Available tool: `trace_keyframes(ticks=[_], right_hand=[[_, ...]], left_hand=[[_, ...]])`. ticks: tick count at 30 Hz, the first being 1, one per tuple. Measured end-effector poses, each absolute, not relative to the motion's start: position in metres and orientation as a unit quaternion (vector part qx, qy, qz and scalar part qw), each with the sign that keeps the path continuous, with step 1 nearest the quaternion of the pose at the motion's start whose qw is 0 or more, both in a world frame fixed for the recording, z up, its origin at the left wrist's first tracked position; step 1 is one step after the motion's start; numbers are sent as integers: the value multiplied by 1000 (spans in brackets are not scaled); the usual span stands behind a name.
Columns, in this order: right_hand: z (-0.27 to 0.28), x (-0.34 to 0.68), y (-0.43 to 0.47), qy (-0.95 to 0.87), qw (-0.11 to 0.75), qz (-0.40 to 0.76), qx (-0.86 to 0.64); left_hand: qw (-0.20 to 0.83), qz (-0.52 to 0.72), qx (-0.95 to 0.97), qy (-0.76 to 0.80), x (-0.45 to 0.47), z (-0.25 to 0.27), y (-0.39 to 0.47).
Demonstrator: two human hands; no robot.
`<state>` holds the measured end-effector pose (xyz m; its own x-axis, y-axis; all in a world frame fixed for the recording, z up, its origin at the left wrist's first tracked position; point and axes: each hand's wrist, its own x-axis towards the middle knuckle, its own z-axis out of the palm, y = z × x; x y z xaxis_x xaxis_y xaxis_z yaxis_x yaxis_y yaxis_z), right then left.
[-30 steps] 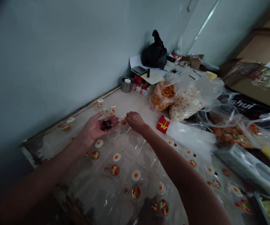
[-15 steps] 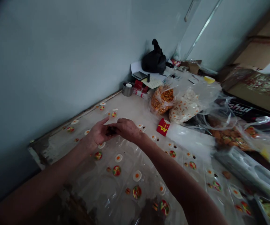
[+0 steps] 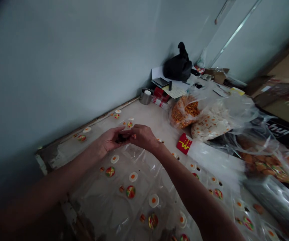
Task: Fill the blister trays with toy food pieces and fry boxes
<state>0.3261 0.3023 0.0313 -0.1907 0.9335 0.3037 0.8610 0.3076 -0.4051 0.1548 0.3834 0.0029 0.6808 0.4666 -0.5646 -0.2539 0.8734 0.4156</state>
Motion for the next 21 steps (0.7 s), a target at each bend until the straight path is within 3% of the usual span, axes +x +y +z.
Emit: trace_keyframes(ticks=[9, 13, 17, 21], right_hand=[[14, 334, 319, -652, 384, 221, -615], [6, 357, 333, -559, 453, 174, -672], [6, 374, 358, -602, 394, 62, -692], [8, 369, 385, -726, 232, -3, -648]], left_hand=[[895, 213, 141, 366, 149, 13, 378], [887, 226, 149, 373, 139, 16, 384], [877, 249, 179, 371, 129, 26, 399], [861, 274, 195, 382, 127, 34, 419]])
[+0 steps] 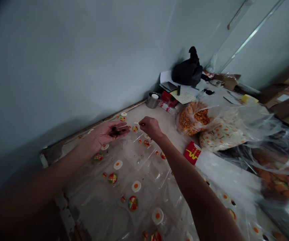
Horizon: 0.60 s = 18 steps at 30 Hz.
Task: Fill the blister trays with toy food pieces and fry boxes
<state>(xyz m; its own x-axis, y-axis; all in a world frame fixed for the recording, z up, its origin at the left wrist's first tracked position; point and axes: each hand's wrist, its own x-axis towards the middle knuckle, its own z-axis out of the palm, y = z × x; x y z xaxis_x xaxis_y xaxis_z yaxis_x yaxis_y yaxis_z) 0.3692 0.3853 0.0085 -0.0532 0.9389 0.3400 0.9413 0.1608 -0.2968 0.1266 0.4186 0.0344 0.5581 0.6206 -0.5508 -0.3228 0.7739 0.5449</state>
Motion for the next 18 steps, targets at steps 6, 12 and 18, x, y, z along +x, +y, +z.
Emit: trace_keyframes(ticks=[6, 12, 18], right_hand=[[2, 367, 401, -773, 49, -47, -631], [7, 357, 377, -727, 112, -70, -674], [33, 305, 349, -808, 185, -25, -559]], left_hand=[[849, 296, 195, 391, 126, 36, 434], [859, 297, 197, 367, 124, 26, 435], [867, 276, 197, 365, 130, 21, 426]])
